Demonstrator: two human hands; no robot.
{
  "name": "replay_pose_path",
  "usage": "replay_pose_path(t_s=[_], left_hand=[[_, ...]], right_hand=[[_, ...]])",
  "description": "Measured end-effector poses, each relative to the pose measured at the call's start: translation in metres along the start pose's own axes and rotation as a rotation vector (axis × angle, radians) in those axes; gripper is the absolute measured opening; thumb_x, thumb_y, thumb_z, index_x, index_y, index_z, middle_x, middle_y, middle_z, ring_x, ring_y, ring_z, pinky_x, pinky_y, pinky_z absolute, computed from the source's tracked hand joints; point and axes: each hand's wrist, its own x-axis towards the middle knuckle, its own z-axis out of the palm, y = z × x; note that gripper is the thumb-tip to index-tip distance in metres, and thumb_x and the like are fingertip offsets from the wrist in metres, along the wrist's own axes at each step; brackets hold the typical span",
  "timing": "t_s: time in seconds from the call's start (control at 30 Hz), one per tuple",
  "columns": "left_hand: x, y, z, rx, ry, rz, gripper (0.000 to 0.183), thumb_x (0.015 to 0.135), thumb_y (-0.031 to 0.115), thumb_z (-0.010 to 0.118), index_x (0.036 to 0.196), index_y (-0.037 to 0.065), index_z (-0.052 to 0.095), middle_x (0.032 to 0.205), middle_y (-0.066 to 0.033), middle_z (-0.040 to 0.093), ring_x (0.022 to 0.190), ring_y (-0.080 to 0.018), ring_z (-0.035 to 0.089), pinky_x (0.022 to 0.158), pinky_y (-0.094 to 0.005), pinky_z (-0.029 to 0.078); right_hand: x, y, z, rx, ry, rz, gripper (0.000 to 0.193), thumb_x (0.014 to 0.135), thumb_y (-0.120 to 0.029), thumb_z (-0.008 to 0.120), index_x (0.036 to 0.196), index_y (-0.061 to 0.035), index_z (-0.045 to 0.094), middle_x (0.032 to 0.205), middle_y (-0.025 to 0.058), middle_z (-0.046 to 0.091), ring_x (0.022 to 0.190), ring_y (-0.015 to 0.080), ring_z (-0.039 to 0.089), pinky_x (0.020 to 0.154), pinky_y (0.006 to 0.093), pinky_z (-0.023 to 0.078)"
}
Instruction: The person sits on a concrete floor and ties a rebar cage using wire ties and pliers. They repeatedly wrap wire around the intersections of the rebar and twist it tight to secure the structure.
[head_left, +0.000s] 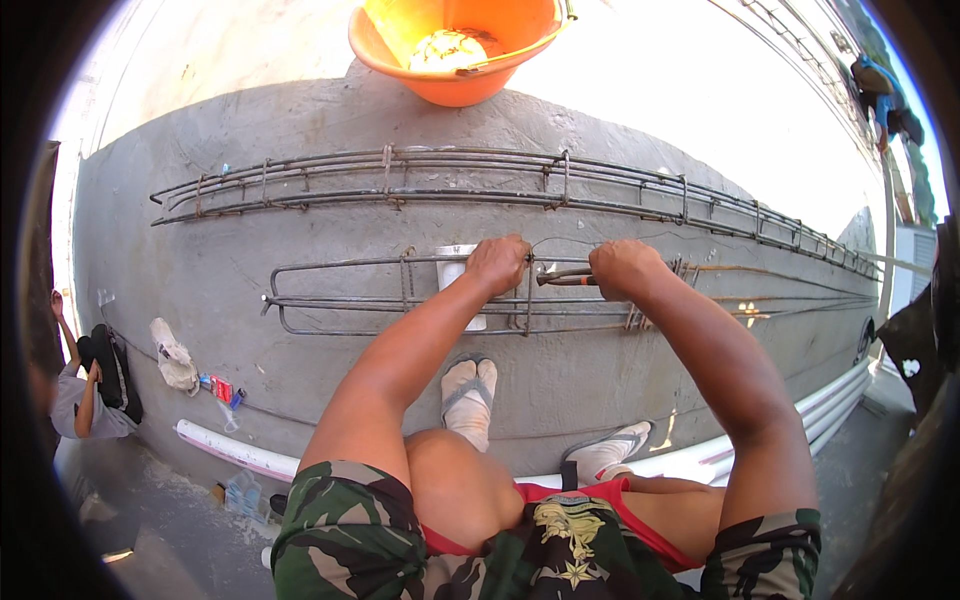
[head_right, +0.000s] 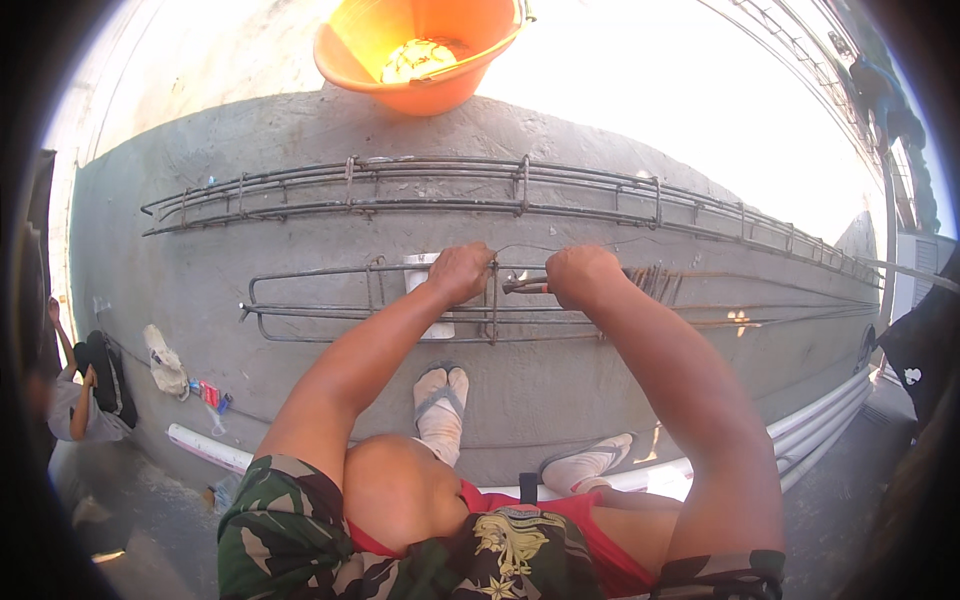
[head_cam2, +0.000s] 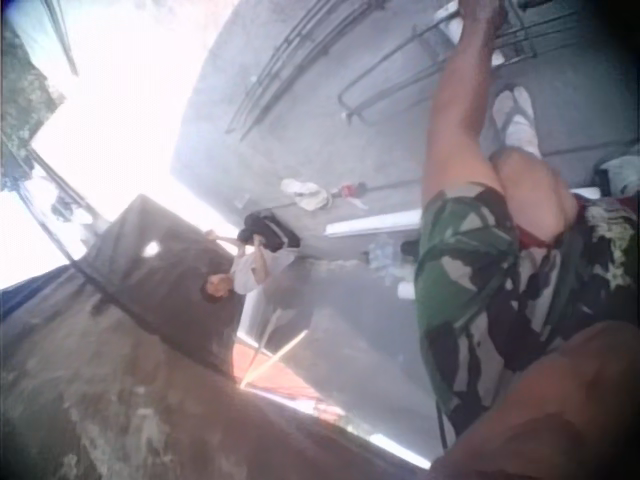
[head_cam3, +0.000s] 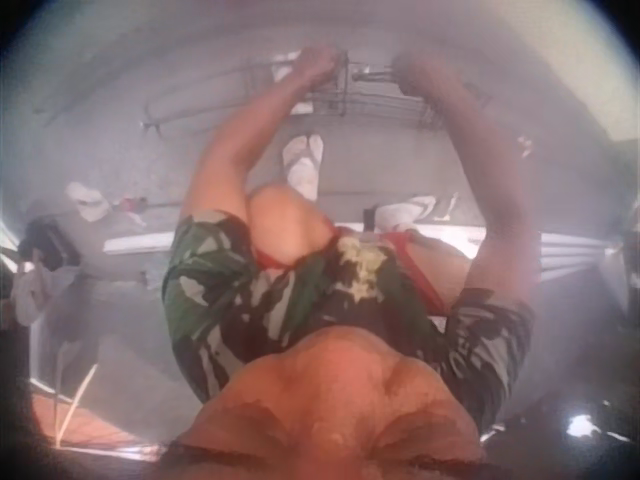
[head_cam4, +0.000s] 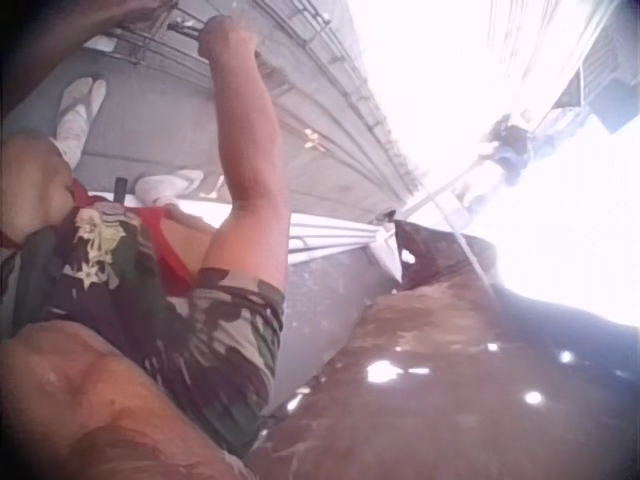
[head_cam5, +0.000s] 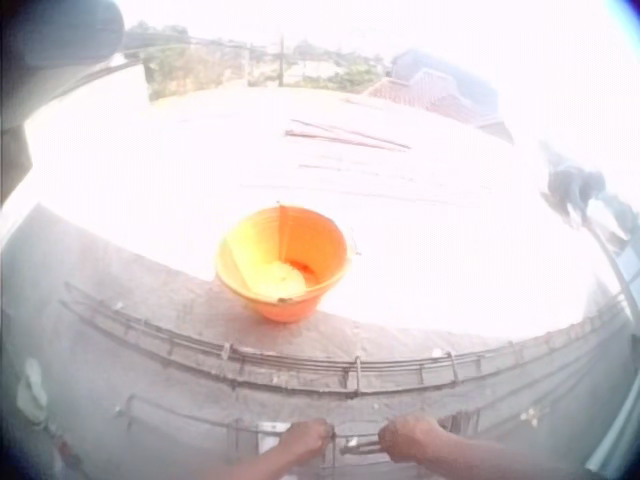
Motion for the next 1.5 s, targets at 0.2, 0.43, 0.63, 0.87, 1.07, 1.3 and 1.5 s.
replay_pose_path(t_s=[0.2, 0.43, 0.63, 0.87, 1.07, 1.3, 1.5], left_hand=[[0.001, -0.001, 0.002, -0.007, 0.015, -0.013, 0.019, 0.082, 0.016, 0.065, 0.097, 0.006, 0.067, 0.098, -0.0149, 0.065, 0.092, -0.0379, 0.064, 0.079, -0.048, 0.051], [0.006, -0.007, 0.006, -0.036, 0.056, 0.003, 0.018, 0.082, 0.018, 0.065, 0.096, 0.007, 0.067, 0.098, -0.0129, 0.065, 0.09, -0.0376, 0.064, 0.079, -0.0486, 0.051], [0.004, -0.01, 0.013, -0.031, 0.111, 0.013, 0.014, 0.083, 0.017, 0.064, 0.093, 0.007, 0.067, 0.096, -0.0112, 0.065, 0.088, -0.0352, 0.066, 0.077, -0.0459, 0.053], [-0.003, -0.007, 0.011, -0.046, 0.105, -0.05, 0.011, 0.083, 0.011, 0.059, 0.089, 0.01, 0.068, 0.099, -0.0101, 0.065, 0.092, -0.0361, 0.065, 0.08, -0.0466, 0.053], [0.002, -0.008, 0.01, -0.036, 0.049, -0.091, 0.015, 0.084, 0.016, 0.06, 0.094, 0.01, 0.068, 0.105, -0.0105, 0.066, 0.095, -0.0366, 0.065, 0.082, -0.0469, 0.052], [0.003, -0.007, 0.005, -0.077, 0.04, -0.106, 0.018, 0.082, 0.017, 0.063, 0.098, 0.011, 0.07, 0.105, -0.0084, 0.067, 0.097, -0.0344, 0.064, 0.083, -0.0455, 0.052], [0.004, -0.005, 0.005, -0.068, 0.037, -0.113, 0.015, 0.082, 0.016, 0.064, 0.094, 0.01, 0.07, 0.104, -0.0089, 0.067, 0.095, -0.0348, 0.065, 0.082, -0.046, 0.051]], right_hand=[[0.012, 0.0, -0.013, -0.059, -0.08, 0.013, 0.017, 0.085, -0.016, 0.066, 0.098, -0.0111, 0.074, 0.098, 0.0101, 0.072, 0.093, 0.0307, 0.069, 0.073, 0.0404, 0.056], [0.013, 0.007, -0.019, -0.197, -0.056, -0.074, 0.016, 0.088, -0.019, 0.061, 0.091, -0.01, 0.074, 0.093, 0.0104, 0.072, 0.09, 0.0287, 0.07, 0.073, 0.0388, 0.055], [-0.005, 0.012, -0.006, -0.265, -0.096, -0.096, 0.016, 0.089, -0.016, 0.059, 0.096, -0.0094, 0.072, 0.089, 0.0108, 0.072, 0.088, 0.0284, 0.07, 0.074, 0.04, 0.053], [-0.021, 0.014, -0.013, -0.208, -0.044, -0.082, 0.023, 0.091, -0.015, 0.057, 0.112, -0.0107, 0.065, 0.09, 0.0137, 0.071, 0.089, 0.0309, 0.069, 0.076, 0.0436, 0.052], [-0.028, 0.004, -0.017, -0.204, -0.046, -0.057, 0.03, 0.092, -0.016, 0.056, 0.121, -0.0121, 0.062, 0.097, 0.0134, 0.068, 0.095, 0.0305, 0.067, 0.078, 0.0424, 0.053], [-0.019, -0.011, -0.031, -0.238, 0.024, 0.11, 0.047, 0.101, -0.034, 0.047, 0.141, -0.0102, 0.049, 0.127, 0.0184, 0.055, 0.127, 0.0378, 0.048, 0.09, 0.0612, 0.048], [-0.008, -0.02, -0.047, -0.305, -0.017, 0.13, 0.051, 0.101, -0.035, 0.046, 0.143, -0.0065, 0.046, 0.135, 0.0212, 0.051, 0.131, 0.0416, 0.043, 0.095, 0.0665, 0.043]])
